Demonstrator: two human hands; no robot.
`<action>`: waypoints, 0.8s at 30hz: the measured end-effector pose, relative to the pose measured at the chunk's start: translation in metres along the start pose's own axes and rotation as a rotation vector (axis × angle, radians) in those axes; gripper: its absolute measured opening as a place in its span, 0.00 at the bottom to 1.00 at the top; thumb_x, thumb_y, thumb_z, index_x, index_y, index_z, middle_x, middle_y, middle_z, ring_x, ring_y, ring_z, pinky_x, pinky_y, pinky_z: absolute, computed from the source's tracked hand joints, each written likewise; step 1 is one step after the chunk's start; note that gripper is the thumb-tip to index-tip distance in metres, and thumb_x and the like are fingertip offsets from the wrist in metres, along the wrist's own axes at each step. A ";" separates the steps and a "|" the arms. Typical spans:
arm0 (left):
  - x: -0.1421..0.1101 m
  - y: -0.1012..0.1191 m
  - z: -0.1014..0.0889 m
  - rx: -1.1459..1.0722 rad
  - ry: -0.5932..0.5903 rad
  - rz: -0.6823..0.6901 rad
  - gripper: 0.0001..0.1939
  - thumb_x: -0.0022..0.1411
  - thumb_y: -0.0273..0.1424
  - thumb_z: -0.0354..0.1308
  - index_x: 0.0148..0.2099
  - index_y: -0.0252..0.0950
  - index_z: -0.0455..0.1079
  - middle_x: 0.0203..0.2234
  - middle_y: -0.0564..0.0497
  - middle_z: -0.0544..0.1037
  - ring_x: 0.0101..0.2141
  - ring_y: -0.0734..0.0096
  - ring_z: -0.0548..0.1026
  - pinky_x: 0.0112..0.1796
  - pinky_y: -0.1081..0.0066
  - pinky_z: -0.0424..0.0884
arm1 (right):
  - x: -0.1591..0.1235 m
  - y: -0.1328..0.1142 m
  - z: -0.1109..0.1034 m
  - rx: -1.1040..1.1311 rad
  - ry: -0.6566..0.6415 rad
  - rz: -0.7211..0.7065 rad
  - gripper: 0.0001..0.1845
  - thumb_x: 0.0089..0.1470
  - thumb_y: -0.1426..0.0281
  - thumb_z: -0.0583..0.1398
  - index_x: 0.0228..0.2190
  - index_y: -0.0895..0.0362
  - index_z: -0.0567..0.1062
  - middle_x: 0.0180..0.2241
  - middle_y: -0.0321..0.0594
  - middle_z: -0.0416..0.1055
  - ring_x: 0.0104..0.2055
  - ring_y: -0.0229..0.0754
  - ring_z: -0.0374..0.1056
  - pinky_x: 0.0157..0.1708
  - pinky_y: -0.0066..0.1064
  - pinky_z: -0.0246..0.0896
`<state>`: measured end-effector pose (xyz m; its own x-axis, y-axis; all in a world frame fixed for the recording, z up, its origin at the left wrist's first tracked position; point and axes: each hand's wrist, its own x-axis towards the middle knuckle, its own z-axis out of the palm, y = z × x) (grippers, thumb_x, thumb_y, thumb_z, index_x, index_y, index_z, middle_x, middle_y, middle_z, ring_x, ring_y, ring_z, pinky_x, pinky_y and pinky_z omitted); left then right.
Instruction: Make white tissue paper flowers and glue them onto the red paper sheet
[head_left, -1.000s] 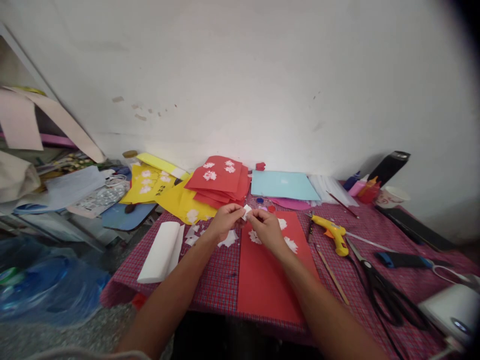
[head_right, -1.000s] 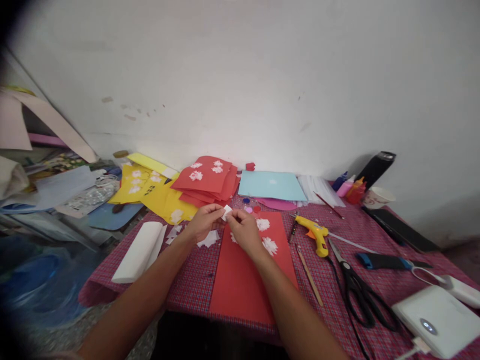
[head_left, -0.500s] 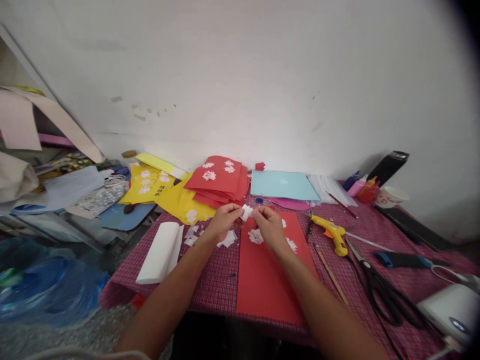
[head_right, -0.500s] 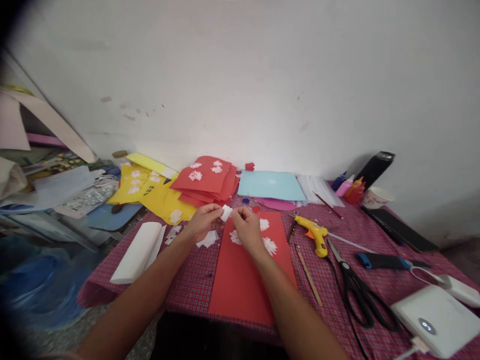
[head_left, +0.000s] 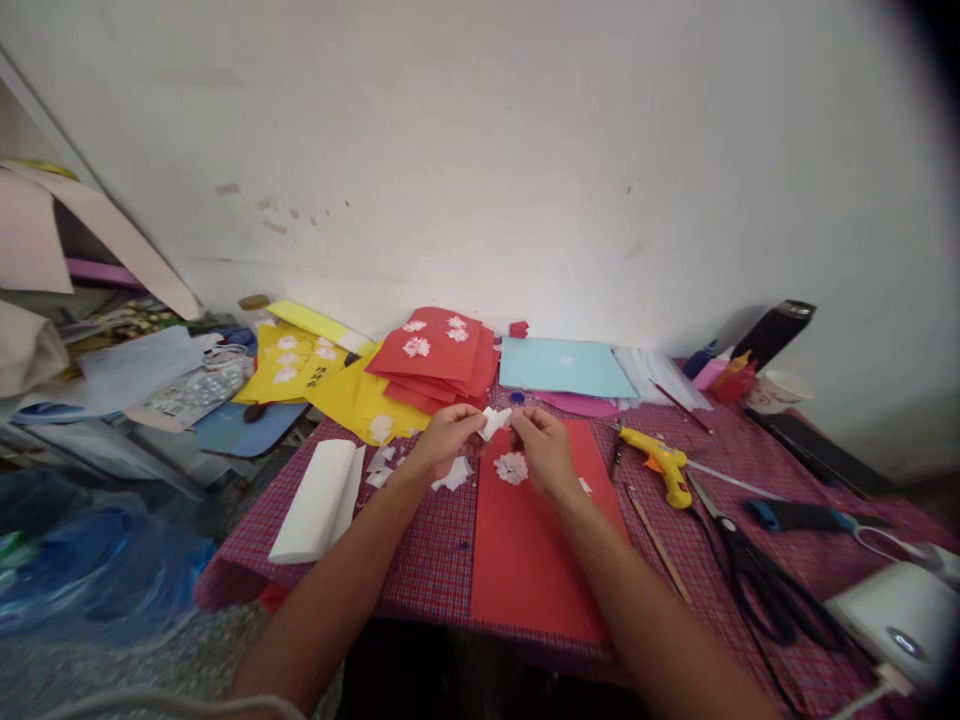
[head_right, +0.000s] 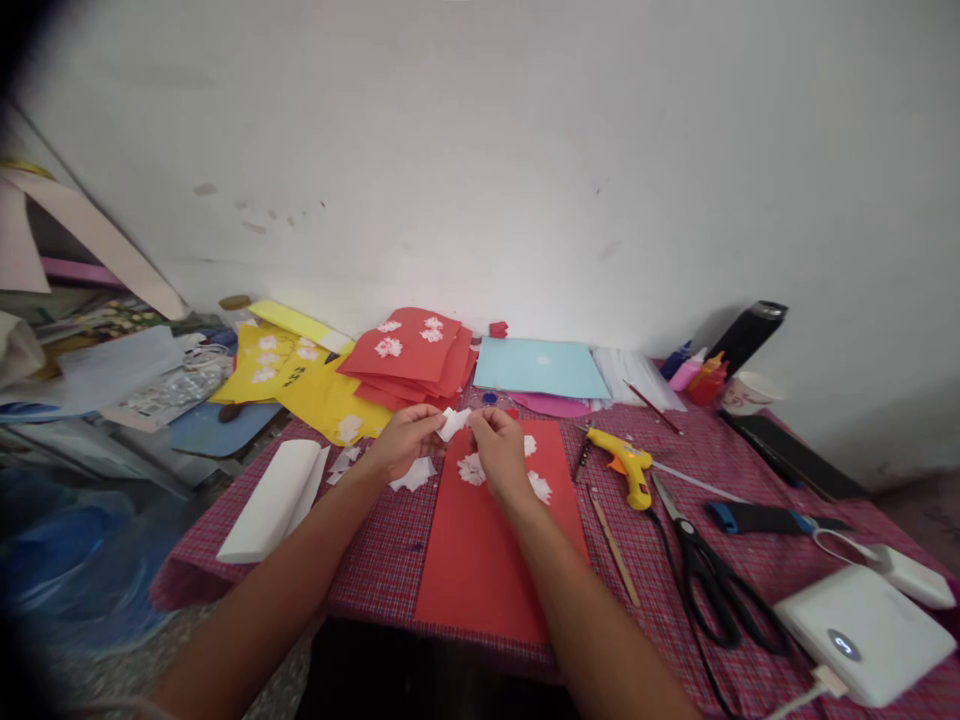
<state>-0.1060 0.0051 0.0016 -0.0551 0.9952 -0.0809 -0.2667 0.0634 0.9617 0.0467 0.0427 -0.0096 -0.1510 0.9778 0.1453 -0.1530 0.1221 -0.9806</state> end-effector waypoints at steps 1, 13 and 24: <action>0.000 0.000 0.000 0.004 -0.001 -0.006 0.13 0.52 0.37 0.66 0.32 0.34 0.68 0.21 0.53 0.73 0.21 0.75 0.72 0.26 0.73 0.69 | 0.000 0.000 0.000 0.001 -0.001 -0.001 0.12 0.51 0.63 0.60 0.21 0.55 0.68 0.15 0.29 0.62 0.18 0.35 0.55 0.19 0.27 0.49; 0.002 -0.002 -0.003 0.005 0.029 -0.010 0.11 0.51 0.36 0.64 0.30 0.34 0.68 0.21 0.52 0.73 0.21 0.72 0.73 0.24 0.72 0.70 | 0.000 -0.016 -0.002 0.068 0.035 0.063 0.10 0.46 0.63 0.61 0.21 0.55 0.69 0.17 0.31 0.64 0.18 0.34 0.57 0.20 0.27 0.52; 0.004 -0.001 -0.004 -0.049 0.022 -0.024 0.11 0.50 0.35 0.65 0.30 0.34 0.68 0.21 0.51 0.74 0.22 0.70 0.74 0.24 0.70 0.71 | 0.006 -0.007 -0.009 0.101 0.084 0.044 0.10 0.48 0.63 0.61 0.22 0.54 0.68 0.18 0.32 0.64 0.19 0.36 0.58 0.21 0.29 0.55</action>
<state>-0.1098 0.0082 -0.0013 -0.0696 0.9915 -0.1098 -0.3147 0.0826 0.9456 0.0554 0.0495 -0.0026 -0.0776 0.9932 0.0867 -0.2461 0.0652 -0.9671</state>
